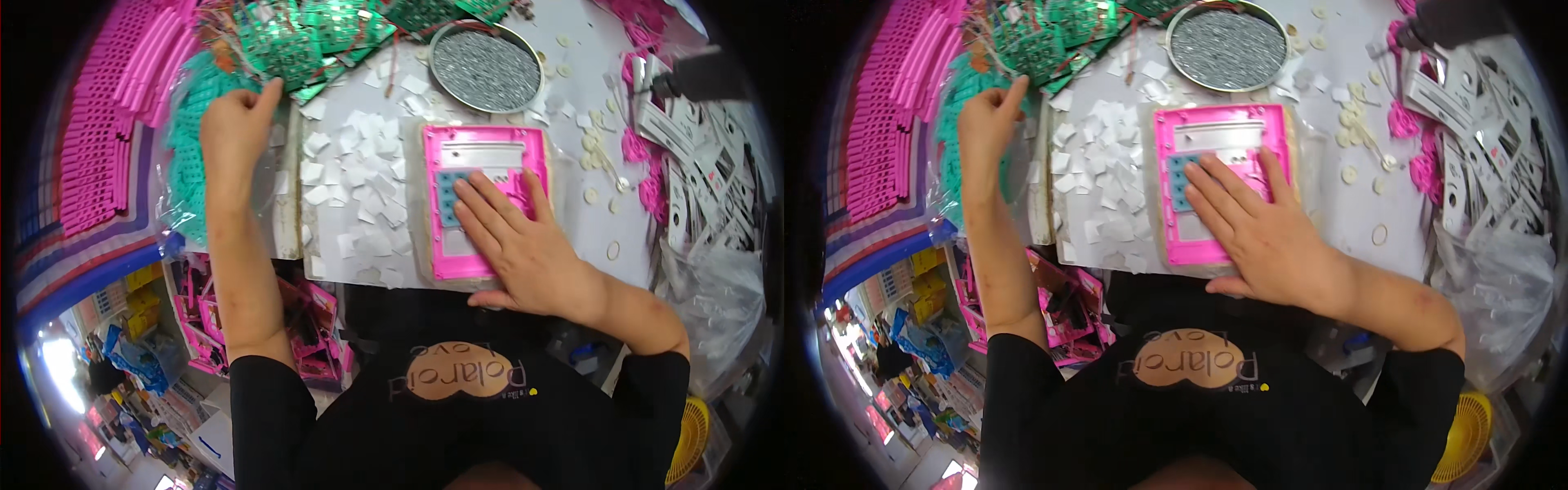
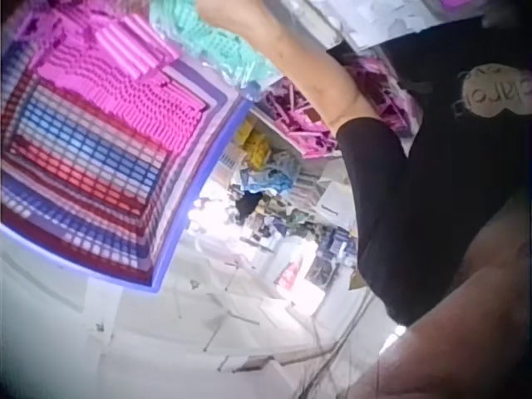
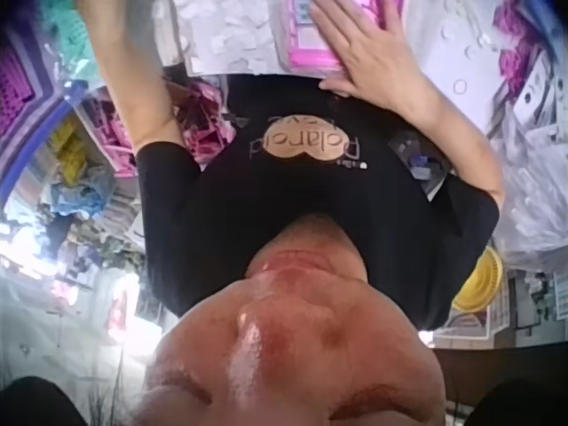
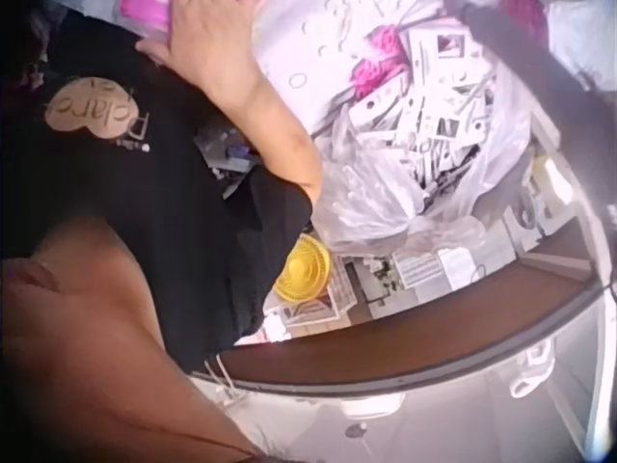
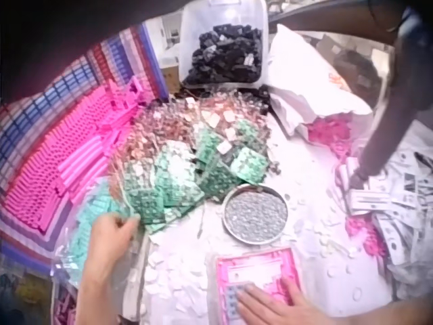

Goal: Assembling electronic components and plastic parts into pink toy frames using a glue gun at a factory workbench.

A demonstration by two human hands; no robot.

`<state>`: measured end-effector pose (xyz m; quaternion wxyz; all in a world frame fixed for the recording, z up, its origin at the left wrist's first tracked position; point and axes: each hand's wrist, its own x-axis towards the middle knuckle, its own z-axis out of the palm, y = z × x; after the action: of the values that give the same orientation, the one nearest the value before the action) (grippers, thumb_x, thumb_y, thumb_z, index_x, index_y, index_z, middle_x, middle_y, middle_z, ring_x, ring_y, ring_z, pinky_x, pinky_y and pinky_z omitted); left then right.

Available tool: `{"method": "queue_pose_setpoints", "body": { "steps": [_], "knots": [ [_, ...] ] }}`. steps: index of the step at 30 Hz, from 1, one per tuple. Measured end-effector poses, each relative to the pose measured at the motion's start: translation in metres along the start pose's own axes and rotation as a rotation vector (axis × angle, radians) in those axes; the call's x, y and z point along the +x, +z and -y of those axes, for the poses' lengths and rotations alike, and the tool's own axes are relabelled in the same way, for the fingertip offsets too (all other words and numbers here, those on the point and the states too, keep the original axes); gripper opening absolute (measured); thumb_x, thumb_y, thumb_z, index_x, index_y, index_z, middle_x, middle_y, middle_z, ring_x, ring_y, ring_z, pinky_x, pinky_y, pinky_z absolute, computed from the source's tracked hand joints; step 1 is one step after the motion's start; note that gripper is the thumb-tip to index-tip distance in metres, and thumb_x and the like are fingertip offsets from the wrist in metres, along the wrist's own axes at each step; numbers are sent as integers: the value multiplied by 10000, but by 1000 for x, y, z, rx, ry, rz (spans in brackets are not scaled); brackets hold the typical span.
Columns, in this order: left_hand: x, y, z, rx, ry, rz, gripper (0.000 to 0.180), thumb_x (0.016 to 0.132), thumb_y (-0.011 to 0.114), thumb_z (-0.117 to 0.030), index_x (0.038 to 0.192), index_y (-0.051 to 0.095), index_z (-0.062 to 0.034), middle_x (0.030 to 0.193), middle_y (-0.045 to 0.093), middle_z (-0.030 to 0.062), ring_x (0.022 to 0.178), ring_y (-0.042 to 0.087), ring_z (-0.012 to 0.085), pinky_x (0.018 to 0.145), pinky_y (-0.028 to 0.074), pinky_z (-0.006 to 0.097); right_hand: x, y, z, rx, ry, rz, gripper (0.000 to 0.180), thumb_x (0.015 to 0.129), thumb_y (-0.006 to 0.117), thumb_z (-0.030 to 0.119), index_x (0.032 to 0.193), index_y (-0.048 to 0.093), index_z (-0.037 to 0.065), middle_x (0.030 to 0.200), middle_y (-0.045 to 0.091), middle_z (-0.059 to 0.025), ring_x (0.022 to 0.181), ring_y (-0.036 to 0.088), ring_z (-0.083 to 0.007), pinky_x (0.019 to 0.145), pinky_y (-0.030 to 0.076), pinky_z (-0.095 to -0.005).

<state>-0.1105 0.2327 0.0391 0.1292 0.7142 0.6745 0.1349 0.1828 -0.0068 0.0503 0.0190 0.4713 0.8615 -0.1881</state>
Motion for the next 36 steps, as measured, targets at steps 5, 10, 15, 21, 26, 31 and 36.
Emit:
{"method": "queue_pose_setpoints", "body": {
  "steps": [5, 10, 15, 21, 26, 31, 36],
  "knots": [
    [10, 6, 17, -32, -14, -151, 513, 843, 737, -528, 876, 745, -16, 772, 726, 125, 736, 704, 277, 708, 524, 398, -6, -4, -5, 67, -59, -87, 989, 816, 705, 622, 1505, 413, -26, 1641, 307, -172, 1568, 194, -314, 1180, 145, -710],
    [14, 14, 12, -120, 0, -205, 463, 834, 777, -454, 917, 730, -2, 732, 679, 77, 647, 619, 185, 644, 484, 345, -3, 0, 0, 75, -66, -85, 979, 821, 704, 620, 1510, 410, -11, 1638, 310, -175, 1566, 198, -318, 1174, 150, -718],
    [18, 24, 22, -472, 1, -143, 324, 866, 798, -302, 887, 704, 8, 694, 603, -27, 607, 490, 57, 578, 397, 255, 3, 3, -1, 71, -69, -90, 958, 821, 705, 619, 1513, 423, 19, 1630, 320, -182, 1562, 209, -319, 1172, 153, -719],
    [-8, 8, 11, -879, 13, -172, 175, 913, 748, -147, 869, 664, 0, 717, 543, -65, 647, 458, 47, 573, 349, 207, 2, -4, -2, 74, -60, -133, 909, 814, 737, 571, 1502, 453, 49, 1598, 372, -192, 1527, 289, -341, 1149, 213, -705],
    [-55, -7, -36, -894, 298, -430, 133, 925, 707, -97, 1004, 662, 0, 977, 685, 51, 878, 618, 105, 749, 502, 232, 29, -32, -3, 803, -43, -337, 735, 887, 750, 359, 1489, 471, 40, 1576, 424, -167, 1462, 406, -314, 1150, 333, -548],
    [-110, -7, -69, -860, 552, -14, 232, 925, 664, -46, 1151, 654, 4, 1271, 673, 142, 1128, 649, 188, 983, 507, 340, 126, -23, -6, 1871, -76, -483, 357, 1009, 653, 268, 1276, 619, 32, 1189, 679, -66, 1099, 661, -159, 977, 518, -325],
    [-122, -14, -40, -893, 350, -411, 310, 923, 661, -23, 1222, 625, 49, 1156, 652, 102, 980, 629, 168, 930, 510, 363, 119, -36, -21, 1953, 42, -369, 263, 1036, 601, 262, 1162, 663, 40, 1006, 706, -24, 905, 696, -105, 830, 587, -300]
  ]
}}
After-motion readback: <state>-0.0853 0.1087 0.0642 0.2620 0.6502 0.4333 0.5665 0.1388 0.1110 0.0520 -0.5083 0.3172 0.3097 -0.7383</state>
